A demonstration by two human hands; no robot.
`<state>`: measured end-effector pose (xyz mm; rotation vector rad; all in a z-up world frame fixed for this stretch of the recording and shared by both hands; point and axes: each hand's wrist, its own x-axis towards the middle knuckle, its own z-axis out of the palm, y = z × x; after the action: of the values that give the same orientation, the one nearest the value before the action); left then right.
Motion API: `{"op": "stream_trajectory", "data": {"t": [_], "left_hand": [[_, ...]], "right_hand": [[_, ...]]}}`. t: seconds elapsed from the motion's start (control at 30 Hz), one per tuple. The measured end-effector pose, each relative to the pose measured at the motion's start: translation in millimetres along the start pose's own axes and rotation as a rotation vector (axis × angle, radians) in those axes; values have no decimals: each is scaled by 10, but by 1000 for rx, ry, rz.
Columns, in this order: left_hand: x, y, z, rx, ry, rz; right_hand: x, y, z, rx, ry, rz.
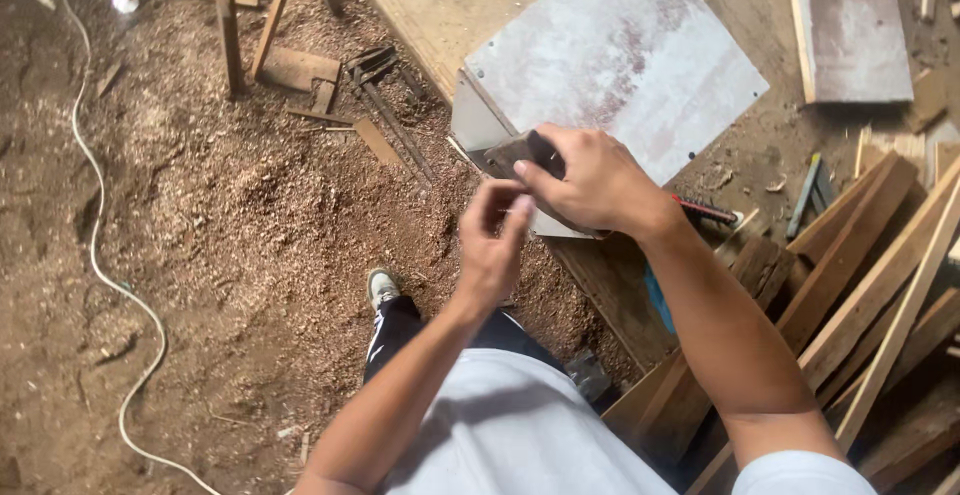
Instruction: The person repeatedly rubs the surface of a metal sheet with a small rectangular block held in the right hand while stabilizing the sheet with the left hand. The action is continuous and focused on the same area of the sheet throughout the clip.
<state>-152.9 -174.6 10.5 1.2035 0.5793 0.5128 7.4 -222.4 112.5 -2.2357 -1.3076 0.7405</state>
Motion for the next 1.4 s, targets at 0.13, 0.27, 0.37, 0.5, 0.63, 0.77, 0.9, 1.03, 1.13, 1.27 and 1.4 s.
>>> {"op": "stream_trajectory", "data": {"t": [0.13, 0.27, 0.37, 0.5, 0.63, 0.77, 0.9, 1.03, 1.13, 1.27, 1.4], "left_hand": [[-151, 163, 458, 31, 38, -10], [-159, 263, 696, 82, 140, 138], [-157, 246, 786, 149, 188, 126], [-110, 205, 781, 327, 249, 154], [-204, 36, 835, 393, 216, 271], [-129, -218, 940, 474, 284, 363], [-14, -461, 1041, 537, 385, 479], [25, -537, 800, 493, 337, 468], [87, -529, 616, 526, 267, 487], [169, -439, 379, 530, 201, 588], [290, -277, 87, 493, 130, 603]], "right_hand": [[79, 170, -83, 114, -151, 29], [157, 445, -25, 83, -34, -221], [150, 797, 6, 217, -57, -132], [193, 1556, -363, -167, 513, -146], [73, 2687, -798, -513, 700, 90], [343, 3422, -698, 41, 501, 428], [329, 3572, -554, 49, 555, 308], [159, 3311, -427, 61, 567, 399], [77, 3095, -362, 58, 578, 400], [33, 2796, -316, 99, 547, 466], [-37, 2488, -275, 236, 487, 507]]}}
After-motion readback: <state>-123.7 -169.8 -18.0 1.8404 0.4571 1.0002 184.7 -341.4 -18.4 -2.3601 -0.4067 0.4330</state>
